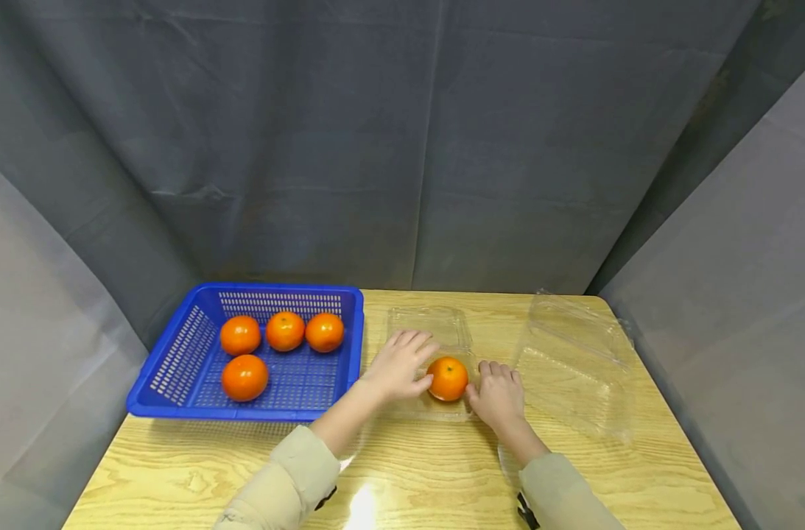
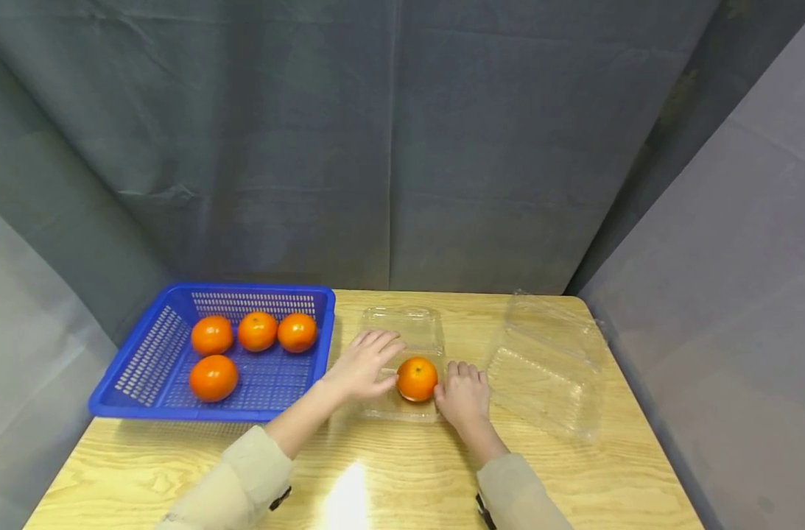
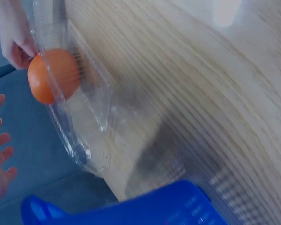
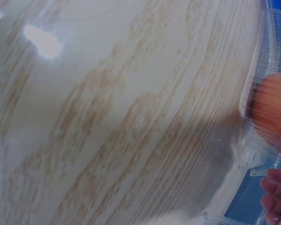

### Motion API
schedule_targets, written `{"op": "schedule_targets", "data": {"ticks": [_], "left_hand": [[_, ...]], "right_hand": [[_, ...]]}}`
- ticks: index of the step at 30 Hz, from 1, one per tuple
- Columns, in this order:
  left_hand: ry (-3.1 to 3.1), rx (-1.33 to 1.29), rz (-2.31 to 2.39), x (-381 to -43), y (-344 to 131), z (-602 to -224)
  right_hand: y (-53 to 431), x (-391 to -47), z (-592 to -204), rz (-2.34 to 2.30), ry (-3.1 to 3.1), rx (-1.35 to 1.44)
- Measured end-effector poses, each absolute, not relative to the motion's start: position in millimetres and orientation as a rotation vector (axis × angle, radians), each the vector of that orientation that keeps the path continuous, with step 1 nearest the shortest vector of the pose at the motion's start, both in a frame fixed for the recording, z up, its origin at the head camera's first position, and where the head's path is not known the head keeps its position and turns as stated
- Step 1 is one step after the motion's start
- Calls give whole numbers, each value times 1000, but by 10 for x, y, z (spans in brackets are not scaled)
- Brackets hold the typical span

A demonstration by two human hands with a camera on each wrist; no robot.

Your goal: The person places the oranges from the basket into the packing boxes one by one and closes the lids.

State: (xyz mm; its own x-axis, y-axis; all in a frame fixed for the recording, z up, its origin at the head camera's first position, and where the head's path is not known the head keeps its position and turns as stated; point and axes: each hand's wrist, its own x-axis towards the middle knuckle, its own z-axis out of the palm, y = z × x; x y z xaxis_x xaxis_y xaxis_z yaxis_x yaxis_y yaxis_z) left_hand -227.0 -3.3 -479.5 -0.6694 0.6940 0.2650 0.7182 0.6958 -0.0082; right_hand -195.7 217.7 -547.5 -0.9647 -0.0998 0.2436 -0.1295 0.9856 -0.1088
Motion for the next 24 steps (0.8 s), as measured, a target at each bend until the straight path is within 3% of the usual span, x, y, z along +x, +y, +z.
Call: {"op": "schedule_targets", "data": {"ticks": [24], "left_hand": [[-2704, -644, -291, -2227, -1133, -4715]], "right_hand": [[2167, -1959, -5467, 192, -2912, 166]]}}
